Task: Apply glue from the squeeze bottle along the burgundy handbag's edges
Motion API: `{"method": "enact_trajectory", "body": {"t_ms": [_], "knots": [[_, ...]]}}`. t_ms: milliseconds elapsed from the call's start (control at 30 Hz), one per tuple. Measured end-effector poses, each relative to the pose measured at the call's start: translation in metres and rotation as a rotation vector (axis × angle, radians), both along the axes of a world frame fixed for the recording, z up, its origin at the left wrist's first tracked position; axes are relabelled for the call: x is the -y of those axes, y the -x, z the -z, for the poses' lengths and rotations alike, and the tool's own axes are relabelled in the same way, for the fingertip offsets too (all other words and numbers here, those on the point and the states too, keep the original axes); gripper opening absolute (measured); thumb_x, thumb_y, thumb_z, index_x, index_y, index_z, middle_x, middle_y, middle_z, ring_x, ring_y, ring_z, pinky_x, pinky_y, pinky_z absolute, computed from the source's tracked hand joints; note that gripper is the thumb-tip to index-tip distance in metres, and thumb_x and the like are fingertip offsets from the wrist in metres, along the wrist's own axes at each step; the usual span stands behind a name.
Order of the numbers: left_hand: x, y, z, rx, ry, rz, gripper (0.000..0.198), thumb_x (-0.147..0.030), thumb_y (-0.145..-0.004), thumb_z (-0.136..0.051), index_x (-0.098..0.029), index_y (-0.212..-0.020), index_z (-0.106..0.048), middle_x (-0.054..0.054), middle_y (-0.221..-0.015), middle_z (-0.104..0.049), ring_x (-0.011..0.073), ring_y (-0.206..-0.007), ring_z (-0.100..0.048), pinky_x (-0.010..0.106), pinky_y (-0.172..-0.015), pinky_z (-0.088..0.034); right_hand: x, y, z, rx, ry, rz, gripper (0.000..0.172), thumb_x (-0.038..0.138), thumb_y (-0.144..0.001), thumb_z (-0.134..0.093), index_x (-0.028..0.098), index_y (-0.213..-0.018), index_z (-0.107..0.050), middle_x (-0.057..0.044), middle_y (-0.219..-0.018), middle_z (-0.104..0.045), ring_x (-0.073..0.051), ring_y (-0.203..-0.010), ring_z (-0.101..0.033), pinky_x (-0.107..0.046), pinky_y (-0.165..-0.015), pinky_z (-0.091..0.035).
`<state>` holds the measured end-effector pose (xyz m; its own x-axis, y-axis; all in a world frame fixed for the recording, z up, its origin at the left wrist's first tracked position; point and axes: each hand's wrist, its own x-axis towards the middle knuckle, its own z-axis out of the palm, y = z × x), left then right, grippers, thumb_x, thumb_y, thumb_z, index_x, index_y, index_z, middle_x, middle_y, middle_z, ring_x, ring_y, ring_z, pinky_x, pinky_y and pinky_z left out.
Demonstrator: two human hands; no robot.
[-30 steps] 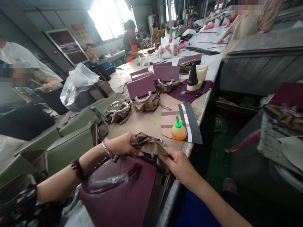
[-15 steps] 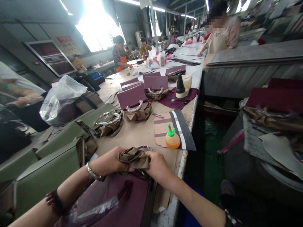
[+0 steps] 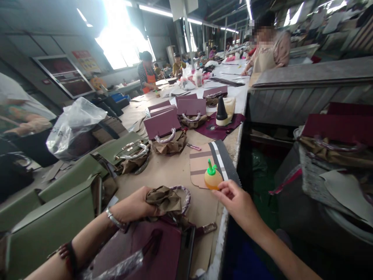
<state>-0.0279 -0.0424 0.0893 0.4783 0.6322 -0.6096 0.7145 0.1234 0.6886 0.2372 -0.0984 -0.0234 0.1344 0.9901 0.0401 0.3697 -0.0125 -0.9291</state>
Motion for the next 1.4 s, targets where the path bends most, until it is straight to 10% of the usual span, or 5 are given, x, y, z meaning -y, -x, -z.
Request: {"method": "enact_trajectory", "body": {"t_ms": [167,533,833,1033,1400], "knots": [[-0.013,-0.006,-0.003,-0.037,-0.004,-0.007,0.030,-0.034,-0.057,-0.066,-0.011,-0.072,-0.055,-0.001,-0.065,-0.048,0.0113,-0.060,-0.039,0.022,-0.056,-0.034,-0.030,-0.016,0.029,0.104,-0.149,0.086,0.076,0.048,-0.063,-0.071,0.016,-0.125,-0.040,-0.015,-0.119,-0.053,-0.028,-0.106,-0.053,-0.043,-0.088,-0.047],[-0.037,-0.024,0.001,-0.067,-0.006,0.018,0.034,-0.036,-0.056,-0.070,-0.012,-0.079,-0.061,-0.001,-0.069,-0.054,0.0124,-0.064,-0.044,0.023,-0.060,-0.037,-0.046,-0.004,0.029,0.224,-0.229,0.062,0.050,0.040,-0.065,-0.067,0.017,-0.107,-0.051,-0.014,-0.107,-0.057,-0.034,-0.105,-0.049,-0.050,-0.094,-0.040],[-0.042,-0.015,0.012,-0.008,0.034,-0.032,0.036,-0.034,-0.053,-0.075,-0.011,-0.078,-0.063,0.002,-0.074,-0.062,0.0160,-0.069,-0.053,0.026,-0.069,-0.043,0.030,-0.044,-0.017,-0.281,0.101,-0.192,0.050,0.039,-0.067,-0.070,0.025,-0.107,-0.045,-0.001,-0.090,-0.059,-0.019,-0.078,-0.059,-0.028,-0.069,-0.050],[-0.047,-0.016,0.013,0.002,0.052,-0.065,0.047,-0.032,-0.048,-0.078,-0.009,-0.088,-0.067,0.005,-0.086,-0.067,0.0193,-0.079,-0.058,0.030,-0.081,-0.045,0.073,-0.062,-0.015,-0.514,0.396,-0.234,0.065,0.049,-0.058,-0.073,0.028,-0.112,-0.044,-0.002,-0.085,-0.061,-0.021,-0.073,-0.060,-0.028,-0.062,-0.050],[-0.055,-0.017,0.018,-0.044,0.093,-0.108,0.048,-0.031,-0.044,-0.080,-0.011,-0.086,-0.068,0.004,-0.083,-0.069,0.0187,-0.075,-0.060,0.029,-0.075,-0.049,0.074,-0.061,-0.006,0.329,-0.092,-0.308,0.043,0.032,-0.072,-0.064,0.028,-0.113,-0.054,-0.003,-0.107,-0.058,-0.020,-0.095,-0.062,-0.029,-0.084,-0.052]]}}
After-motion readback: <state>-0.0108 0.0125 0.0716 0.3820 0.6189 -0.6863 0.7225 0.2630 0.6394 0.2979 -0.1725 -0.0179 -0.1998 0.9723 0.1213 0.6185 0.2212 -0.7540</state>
